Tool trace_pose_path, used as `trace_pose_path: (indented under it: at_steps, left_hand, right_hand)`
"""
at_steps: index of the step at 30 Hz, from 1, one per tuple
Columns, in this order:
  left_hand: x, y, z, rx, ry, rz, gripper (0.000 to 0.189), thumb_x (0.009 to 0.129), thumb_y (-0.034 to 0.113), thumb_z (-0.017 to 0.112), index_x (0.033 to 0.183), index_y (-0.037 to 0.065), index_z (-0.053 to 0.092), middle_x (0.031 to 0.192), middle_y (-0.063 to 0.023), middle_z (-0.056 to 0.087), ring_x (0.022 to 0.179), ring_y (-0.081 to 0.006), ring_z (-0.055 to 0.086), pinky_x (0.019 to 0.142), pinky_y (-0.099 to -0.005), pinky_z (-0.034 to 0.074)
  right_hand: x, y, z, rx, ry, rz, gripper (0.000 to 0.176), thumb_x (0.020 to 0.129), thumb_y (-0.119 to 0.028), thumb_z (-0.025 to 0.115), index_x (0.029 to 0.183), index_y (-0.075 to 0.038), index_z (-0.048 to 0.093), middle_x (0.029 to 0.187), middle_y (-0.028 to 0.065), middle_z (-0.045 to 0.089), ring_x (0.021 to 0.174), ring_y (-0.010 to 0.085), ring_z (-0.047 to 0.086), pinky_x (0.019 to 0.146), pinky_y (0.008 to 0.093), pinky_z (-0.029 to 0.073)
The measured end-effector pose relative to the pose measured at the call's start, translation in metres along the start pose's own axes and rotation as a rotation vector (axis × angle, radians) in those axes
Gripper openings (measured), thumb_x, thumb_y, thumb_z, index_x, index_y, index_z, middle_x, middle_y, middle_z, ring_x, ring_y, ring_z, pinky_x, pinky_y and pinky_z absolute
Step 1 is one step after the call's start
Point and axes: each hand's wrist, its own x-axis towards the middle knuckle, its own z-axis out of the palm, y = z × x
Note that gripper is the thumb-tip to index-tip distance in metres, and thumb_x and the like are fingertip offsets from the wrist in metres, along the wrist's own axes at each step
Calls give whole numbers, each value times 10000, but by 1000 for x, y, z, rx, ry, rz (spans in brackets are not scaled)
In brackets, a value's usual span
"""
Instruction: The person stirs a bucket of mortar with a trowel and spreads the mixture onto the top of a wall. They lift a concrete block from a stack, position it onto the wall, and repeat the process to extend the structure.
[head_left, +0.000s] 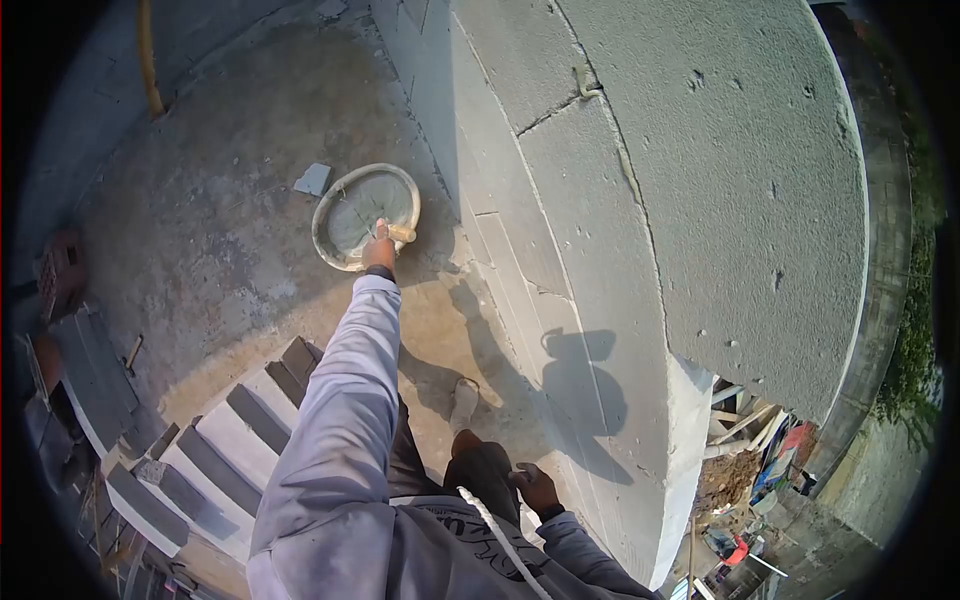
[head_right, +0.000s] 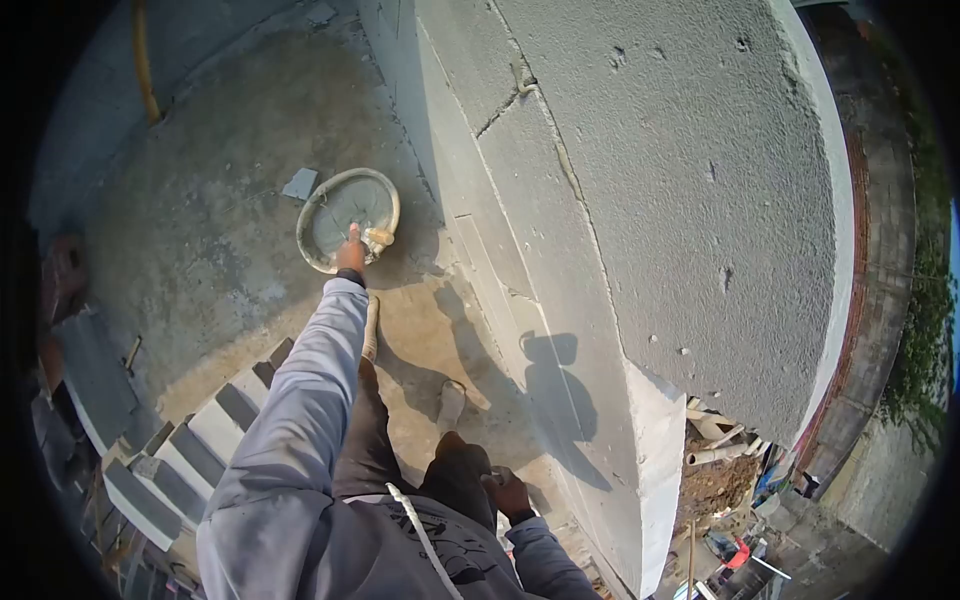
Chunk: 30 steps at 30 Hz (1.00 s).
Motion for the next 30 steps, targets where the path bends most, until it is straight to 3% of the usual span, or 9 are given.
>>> trace_pose_path:
  at_steps: [1,7,11,15,18,21,24,28,30]
  left_hand:
    - [-1,-29,13,-35,-77,-42,413,909,387,384,1120,65,534,840,-237,625,784,-388,599,700,-484,442]
    - [-85,-60,63,5,-153,-9,443,933,374,294,1129,52,529,848,-251,618,805,-397,593,724,-487,431]
    - [-178,-130,111,45,-248,-48,471,949,365,234,1134,44,525,854,-261,613,820,-403,588,739,-489,423]
    - [-290,-154,115,-125,-292,-264,606,931,472,241,845,35,654,838,-205,638,842,-374,591,775,-452,424]
    - [-342,-126,110,12,-267,-216,630,898,531,306,724,50,673,808,-177,649,860,-364,591,806,-423,424]
    - [-389,-150,135,-172,-262,-423,586,853,560,413,741,49,676,816,-181,651,867,-345,601,805,-401,432]
    - [-422,-186,125,-236,-268,-354,510,848,511,479,778,44,671,803,-168,655,795,-296,626,732,-381,451]
    - [-398,-189,80,-326,-203,-245,430,859,435,517,849,35,676,796,-169,652,747,-254,624,692,-350,449]
    - [-367,-210,80,-291,-124,-295,409,860,408,546,840,21,680,715,-96,652,699,-174,600,686,-296,443]
  right_hand:
    - [-5,10,-6,-13,4,-14,546,750,-451,618,1093,-30,570,947,184,649,912,310,627,795,367,483]
    - [4,90,-23,-84,43,-170,547,740,-445,618,1110,-46,558,974,174,636,912,308,614,809,357,460]
    - [14,148,-43,-170,-75,-67,542,738,-439,616,1100,-40,556,1008,203,619,975,339,586,843,390,443]
    - [29,176,-48,-401,93,-263,581,757,-479,589,1104,-15,548,1027,226,608,982,366,579,849,419,447]
    - [43,171,-44,-304,-58,-349,550,757,-407,637,1119,-3,539,1042,212,607,983,354,581,853,394,444]
    - [77,165,-20,-313,-33,-395,488,763,-333,651,1113,-8,549,1040,193,616,961,329,597,836,363,457]
    - [123,155,22,-192,-46,-374,525,763,-332,649,1137,17,530,1078,213,595,1001,347,575,867,380,444]
    - [219,156,104,-284,-62,-277,630,759,-378,644,1154,87,486,1103,277,561,1047,379,542,902,391,429]
    - [255,152,146,-291,-53,-223,681,752,-394,648,1160,117,459,1099,300,553,1059,388,534,907,395,425]
